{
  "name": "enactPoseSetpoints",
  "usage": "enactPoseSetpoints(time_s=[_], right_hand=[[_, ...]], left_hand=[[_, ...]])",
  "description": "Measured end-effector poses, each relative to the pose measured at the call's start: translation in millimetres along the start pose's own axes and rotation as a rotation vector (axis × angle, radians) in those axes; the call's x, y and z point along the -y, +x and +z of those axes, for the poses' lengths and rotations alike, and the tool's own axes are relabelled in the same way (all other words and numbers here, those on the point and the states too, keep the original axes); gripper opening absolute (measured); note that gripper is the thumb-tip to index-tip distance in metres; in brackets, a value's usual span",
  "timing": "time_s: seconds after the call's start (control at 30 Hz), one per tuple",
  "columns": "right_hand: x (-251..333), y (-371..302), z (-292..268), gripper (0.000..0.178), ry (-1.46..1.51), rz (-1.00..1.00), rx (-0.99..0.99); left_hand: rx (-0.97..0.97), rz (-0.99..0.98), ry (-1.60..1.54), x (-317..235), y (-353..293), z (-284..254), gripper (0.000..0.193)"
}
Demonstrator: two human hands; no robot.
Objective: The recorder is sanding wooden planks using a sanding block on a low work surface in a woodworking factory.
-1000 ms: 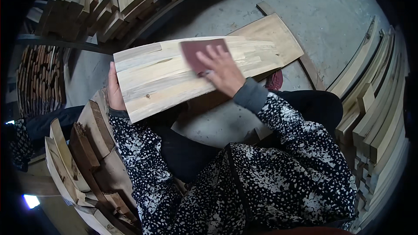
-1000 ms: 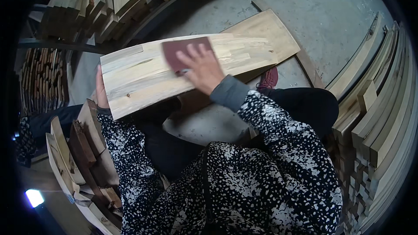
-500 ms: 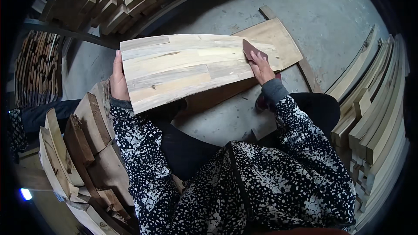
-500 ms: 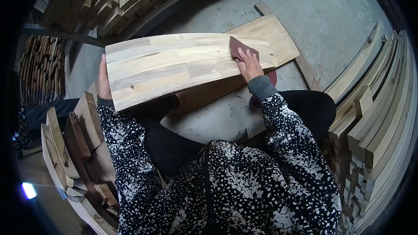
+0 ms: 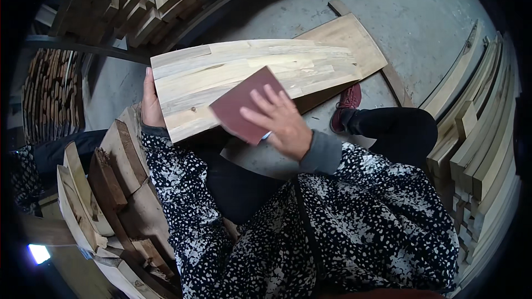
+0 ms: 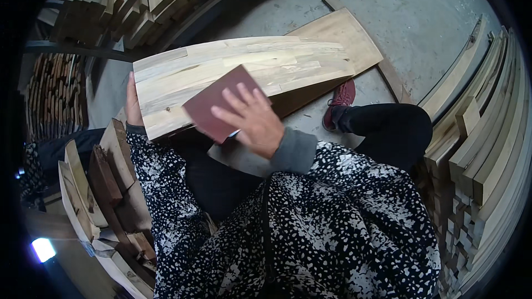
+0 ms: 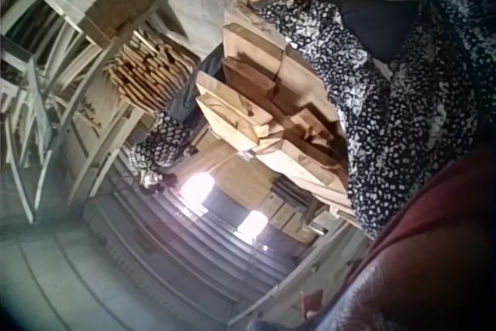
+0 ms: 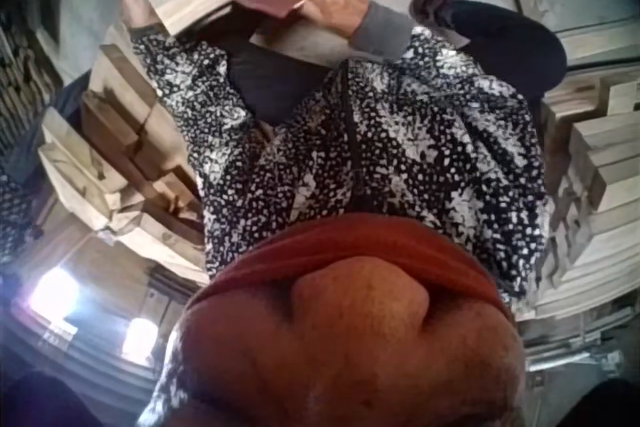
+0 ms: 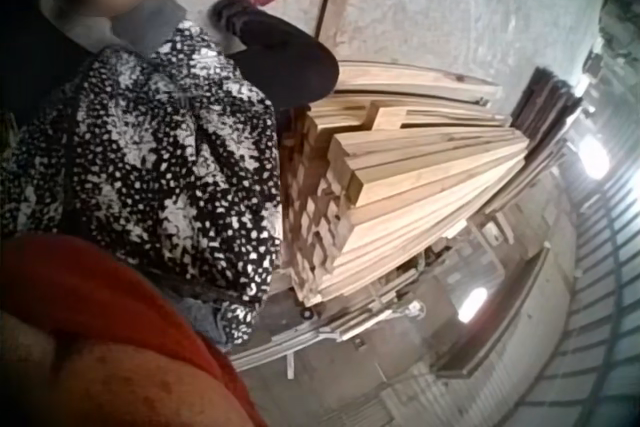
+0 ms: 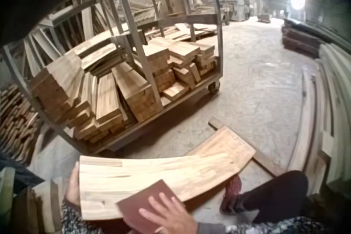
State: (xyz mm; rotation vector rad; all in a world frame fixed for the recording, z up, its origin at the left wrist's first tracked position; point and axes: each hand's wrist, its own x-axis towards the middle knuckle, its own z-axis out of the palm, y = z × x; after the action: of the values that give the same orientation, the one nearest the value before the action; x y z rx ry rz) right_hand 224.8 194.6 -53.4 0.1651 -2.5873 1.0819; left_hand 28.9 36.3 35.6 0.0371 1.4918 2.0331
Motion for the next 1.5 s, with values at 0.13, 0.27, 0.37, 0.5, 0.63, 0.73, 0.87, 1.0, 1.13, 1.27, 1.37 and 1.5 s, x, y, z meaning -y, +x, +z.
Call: enactPoseSetpoints(time_s=[0.13,0.27,0.37,0.5,0.63,0.73,0.87,1.0,1.13,1.27,1.37,1.5], right_hand=[[-128.4,-47.7,-5.5,0.051,0.060,0.249,-0.228],[-228.0,-87.9,-13.1,0.037,0.042,0.765,-0.176],[-201.5,-66.2,-0.4,0.037,-0.064,0.737,-0.219],[-61.3,-16.6,2.5,0.057,0.041,0.260,-0.168],[-29.3,-7.0,-2.9,0.062,0.055,0.076,-0.101],[-90.0,-16.6,-0.1,0.059,-0.020,0.152,-0.138],[-253.3,-77.5,-20.2,0.041,-0.361,0.723,0.164],[-312.5,-119.4,-24.4,0.039,-0.013,1.031,-0.182],[-274.9,-74.6,3.9,0.039,-0.151,0.836,-0.247],[-145.8,14.5,-2.5,0.043,0.022,0.298,-0.133],[-122.7,21.2,-8.5,0.044,0.006,0.164,-0.136],[-178.2,6.5,-6.2,0.042,0.021,0.255,-0.197]], left_hand=[[-0.040,0.020,0.021,-4.1,1.4,-2.1,0.047],[-0.022,0.019,0.006,-0.9,2.8,1.8,0.046],[-0.022,0.016,-0.001,-1.4,2.7,-0.9,0.046],[-0.021,-0.003,0.003,0.5,3.7,-4.2,0.047],[-0.011,-0.003,0.033,-4.0,3.8,-6.2,0.048],[-0.019,-0.008,0.042,-1.6,3.0,-13.7,0.048],[-0.003,-0.012,0.033,-2.4,4.8,-10.5,0.048],[-0.039,0.041,0.084,-0.7,11.7,-7.1,0.048],[-0.051,0.052,0.108,-1.7,12.0,-17.4,0.048],[0.023,-0.003,-0.020,-6.2,6.5,-3.7,0.047],[0.019,-0.029,-0.018,-5.6,10.1,-10.3,0.046],[0.009,-0.038,-0.051,-8.3,5.0,-10.0,0.046]])
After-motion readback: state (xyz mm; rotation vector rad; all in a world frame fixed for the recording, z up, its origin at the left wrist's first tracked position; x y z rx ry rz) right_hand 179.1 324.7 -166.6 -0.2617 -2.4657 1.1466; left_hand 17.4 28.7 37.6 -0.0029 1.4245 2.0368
